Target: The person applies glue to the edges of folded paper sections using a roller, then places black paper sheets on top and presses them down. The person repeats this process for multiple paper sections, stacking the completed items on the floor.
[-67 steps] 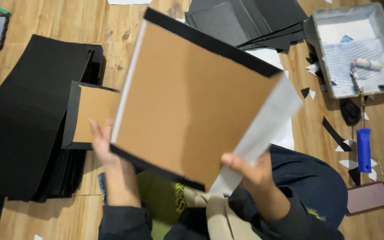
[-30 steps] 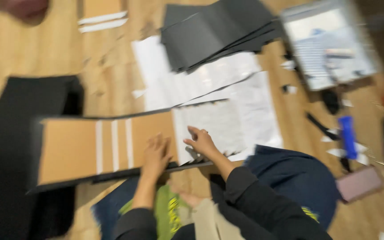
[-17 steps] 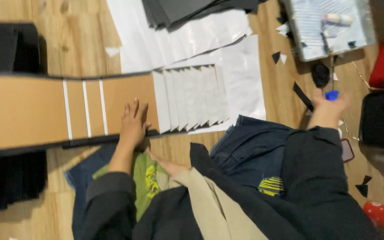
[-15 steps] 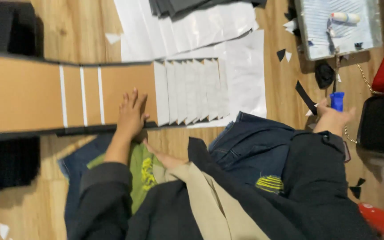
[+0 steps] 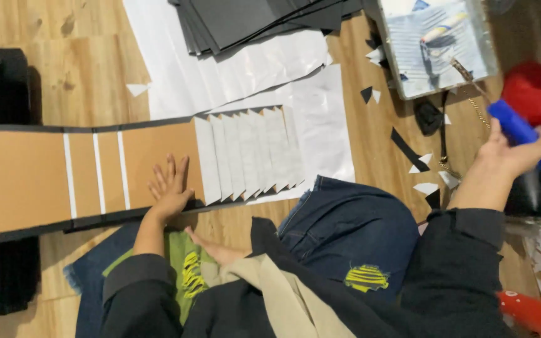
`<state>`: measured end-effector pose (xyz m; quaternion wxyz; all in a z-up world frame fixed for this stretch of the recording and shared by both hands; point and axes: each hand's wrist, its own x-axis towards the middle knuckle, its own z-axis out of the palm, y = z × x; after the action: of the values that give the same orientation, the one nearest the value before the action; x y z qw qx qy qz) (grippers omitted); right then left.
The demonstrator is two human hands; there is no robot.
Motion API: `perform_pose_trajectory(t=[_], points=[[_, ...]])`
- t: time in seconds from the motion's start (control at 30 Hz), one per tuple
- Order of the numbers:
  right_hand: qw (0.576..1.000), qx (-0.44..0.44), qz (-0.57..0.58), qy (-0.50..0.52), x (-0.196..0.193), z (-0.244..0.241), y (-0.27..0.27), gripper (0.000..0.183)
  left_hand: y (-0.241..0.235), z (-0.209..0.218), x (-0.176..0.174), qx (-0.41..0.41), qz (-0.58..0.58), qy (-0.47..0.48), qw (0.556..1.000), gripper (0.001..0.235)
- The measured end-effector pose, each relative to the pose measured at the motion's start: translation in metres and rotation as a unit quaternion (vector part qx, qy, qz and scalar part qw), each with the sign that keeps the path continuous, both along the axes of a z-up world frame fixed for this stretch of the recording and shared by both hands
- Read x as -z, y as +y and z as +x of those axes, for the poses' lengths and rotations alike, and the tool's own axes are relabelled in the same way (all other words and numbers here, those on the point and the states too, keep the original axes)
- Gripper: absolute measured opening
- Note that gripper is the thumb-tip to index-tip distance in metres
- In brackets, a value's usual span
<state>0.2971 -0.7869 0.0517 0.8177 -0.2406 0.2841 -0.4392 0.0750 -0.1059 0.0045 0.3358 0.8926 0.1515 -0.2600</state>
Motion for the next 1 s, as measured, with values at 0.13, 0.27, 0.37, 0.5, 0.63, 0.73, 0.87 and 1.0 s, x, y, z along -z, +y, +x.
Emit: perform_pose_trajectory(t=[0.13,0.27,0.37,0.5,0.63,0.73,0.87,1.0], points=[[0.951,-0.027,-0.303,0.05,-0.097,-0.01,0.124,0.013,-0.008,0.002,-0.011,-0.003,-0.006,0.024,1.0,0.08],[0.696,-0.142,-0.704,-0.028,-0.105,0.005,0.179,0.005,-0.005,0.006,-0.004,0.026,0.03,0.039,0.998,0.078],[0.615,-0.158,-0.773,0.006,-0.091,0.017,0.208,0.005,-0.005,0.005,-0.004,0.025,0.032,0.043,0.998,0.078],[0.596,-0.215,-0.773,0.018,-0.074,0.028,0.229,0.007,-0.006,0.006,-0.003,0.031,0.051,0.057,0.997,0.078],[0.61,-0.16,-0.775,0.029,-0.075,0.028,0.231,0.01,-0.004,0.003,0.011,0.004,0.042,0.021,0.999,0.079],[0.62,-0.145,-0.771,0.01,-0.086,0.01,0.233,0.008,-0.007,0.002,0.008,-0.001,0.031,0.016,0.999,0.079],[0.591,-0.125,-0.796,0.043,-0.089,-0.014,0.228,0.007,-0.006,0.0,0.014,-0.007,0.03,0.008,0.999,0.079],[0.443,-0.087,-0.877,0.163,-0.076,-0.048,0.211,0.01,-0.007,0.0,0.015,-0.002,0.044,0.003,0.999,0.08]])
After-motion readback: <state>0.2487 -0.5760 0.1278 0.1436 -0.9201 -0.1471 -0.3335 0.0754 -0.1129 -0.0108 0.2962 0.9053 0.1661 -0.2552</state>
